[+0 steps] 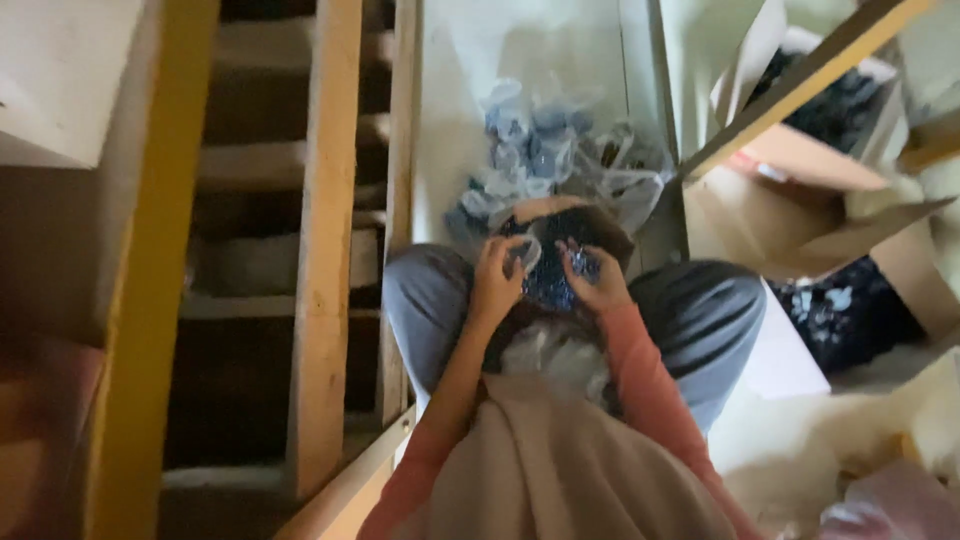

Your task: A person sitting on the floor is filling a paper bag with small blue items taken from plastic packaging.

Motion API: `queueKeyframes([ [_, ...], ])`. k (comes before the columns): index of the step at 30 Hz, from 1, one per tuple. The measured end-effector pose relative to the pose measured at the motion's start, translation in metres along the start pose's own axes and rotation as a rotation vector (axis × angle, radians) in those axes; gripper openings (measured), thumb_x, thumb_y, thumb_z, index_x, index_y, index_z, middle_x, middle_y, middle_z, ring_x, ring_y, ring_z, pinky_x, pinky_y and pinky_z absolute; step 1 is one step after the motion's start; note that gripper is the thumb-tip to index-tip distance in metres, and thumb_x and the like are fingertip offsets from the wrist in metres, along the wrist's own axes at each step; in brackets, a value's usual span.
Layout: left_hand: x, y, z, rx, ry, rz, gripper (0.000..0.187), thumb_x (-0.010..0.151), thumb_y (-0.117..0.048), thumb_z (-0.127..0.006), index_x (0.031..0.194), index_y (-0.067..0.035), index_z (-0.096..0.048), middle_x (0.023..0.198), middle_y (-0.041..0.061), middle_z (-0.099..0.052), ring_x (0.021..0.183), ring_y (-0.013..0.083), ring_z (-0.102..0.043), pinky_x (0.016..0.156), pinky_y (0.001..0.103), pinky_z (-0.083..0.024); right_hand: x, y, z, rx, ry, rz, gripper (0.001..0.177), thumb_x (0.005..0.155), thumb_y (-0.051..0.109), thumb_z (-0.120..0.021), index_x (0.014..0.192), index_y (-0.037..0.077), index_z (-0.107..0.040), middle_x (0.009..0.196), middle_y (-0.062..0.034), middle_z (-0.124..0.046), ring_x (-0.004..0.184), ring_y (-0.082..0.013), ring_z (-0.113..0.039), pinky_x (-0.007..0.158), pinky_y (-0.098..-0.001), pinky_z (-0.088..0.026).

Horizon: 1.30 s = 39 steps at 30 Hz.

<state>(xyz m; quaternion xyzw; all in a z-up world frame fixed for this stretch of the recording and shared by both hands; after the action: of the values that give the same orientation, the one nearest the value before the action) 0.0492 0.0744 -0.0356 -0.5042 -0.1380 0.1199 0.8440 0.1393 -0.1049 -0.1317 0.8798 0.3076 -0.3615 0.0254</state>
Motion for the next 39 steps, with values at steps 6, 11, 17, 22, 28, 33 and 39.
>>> queueKeyframes([
  [6, -0.007, 0.001, -0.003, -0.006, 0.051, 0.035, 0.03, 0.099, -0.003, -0.057, 0.128, -0.011, -0.061, 0.122, 0.016, -0.059, 0.106, 0.0479, -0.058, 0.084, 0.051, -0.057, 0.011, 0.005, 0.024, -0.158, -0.041, 0.023, 0.031, 0.102, 0.007, -0.056, 0.132, -0.001, -0.058, 0.135, -0.0257, -0.06, 0.127, -0.0429, -0.059, 0.105, -0.0546, -0.049],
  [11, 0.012, -0.006, 0.0, 0.01, 0.02, -0.022, 0.026, 0.101, -0.002, -0.056, 0.125, -0.01, -0.061, 0.116, 0.011, -0.058, 0.098, 0.0457, -0.06, 0.073, 0.044, -0.06, 0.058, 0.025, 0.046, -0.84, -0.063, 0.255, 0.031, 0.097, 0.012, -0.071, 0.126, 0.002, -0.067, 0.122, -0.0181, -0.064, 0.113, -0.0292, -0.067, 0.091, -0.0419, -0.058],
  [17, 0.012, 0.012, -0.009, 0.06, 0.049, -0.055, 0.03, 0.1, -0.004, -0.059, 0.128, -0.016, -0.063, 0.114, 0.008, -0.056, 0.096, 0.0402, -0.062, 0.066, 0.042, -0.061, -0.011, -0.006, -0.008, -1.117, 0.04, 0.269, 0.025, 0.096, 0.019, -0.074, 0.115, 0.002, -0.072, 0.099, -0.0127, -0.068, 0.084, -0.0184, -0.065, 0.076, -0.0346, -0.057],
  [22, 0.008, 0.009, -0.008, 0.11, 0.107, -0.067, 0.033, 0.1, -0.001, -0.057, 0.131, -0.013, -0.064, 0.119, 0.01, -0.055, 0.083, 0.0418, -0.063, 0.056, 0.043, -0.061, -0.048, -0.026, -0.043, -1.17, 0.091, 0.299, 0.031, 0.096, 0.018, -0.07, 0.12, -0.001, -0.07, 0.097, -0.0104, -0.067, 0.082, -0.0153, -0.065, 0.073, -0.0316, -0.058],
  [28, 0.008, 0.011, -0.011, 0.135, 0.093, -0.112, 0.033, 0.096, -0.005, -0.061, 0.128, -0.014, -0.065, 0.113, 0.01, -0.056, 0.082, 0.0451, -0.065, 0.053, 0.042, -0.062, -0.083, -0.048, -0.082, -1.325, 0.098, 0.373, 0.031, 0.1, 0.023, -0.066, 0.119, 0.0, -0.072, 0.103, -0.0126, -0.065, 0.089, -0.0195, -0.061, 0.078, -0.0385, -0.056],
  [33, 0.007, -0.002, -0.003, 0.061, 0.038, -0.187, 0.027, 0.096, -0.005, -0.061, 0.122, -0.007, -0.068, 0.1, 0.009, -0.053, 0.072, 0.0423, -0.062, 0.049, 0.041, -0.059, -0.086, -0.057, -0.089, -1.58, 0.124, 0.447, 0.028, 0.101, 0.024, -0.066, 0.115, 0.001, -0.075, 0.084, -0.0087, -0.061, 0.073, -0.0129, -0.057, 0.062, -0.0312, -0.052],
  [39, 0.006, 0.003, -0.003, 0.047, 0.06, -0.139, 0.028, 0.097, -0.014, -0.063, 0.122, -0.007, -0.07, 0.093, 0.009, -0.053, 0.064, 0.0366, -0.057, 0.04, 0.036, -0.052, -0.087, -0.06, -0.091, -1.746, 0.141, 0.527, 0.028, 0.101, 0.022, -0.064, 0.11, -0.002, -0.076, 0.079, -0.0128, -0.061, 0.073, -0.0178, -0.057, 0.06, -0.0365, -0.05],
])
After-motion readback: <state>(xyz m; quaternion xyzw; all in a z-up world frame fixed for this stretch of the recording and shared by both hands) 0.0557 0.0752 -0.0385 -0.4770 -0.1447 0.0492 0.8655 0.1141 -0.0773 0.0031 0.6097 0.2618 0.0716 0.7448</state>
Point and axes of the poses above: each hand's wrist, its own x-axis towards the middle knuckle, its own z-axis out of the back of the hand, y = z × x, the point moved 2 cm from there along x, towards the middle knuckle
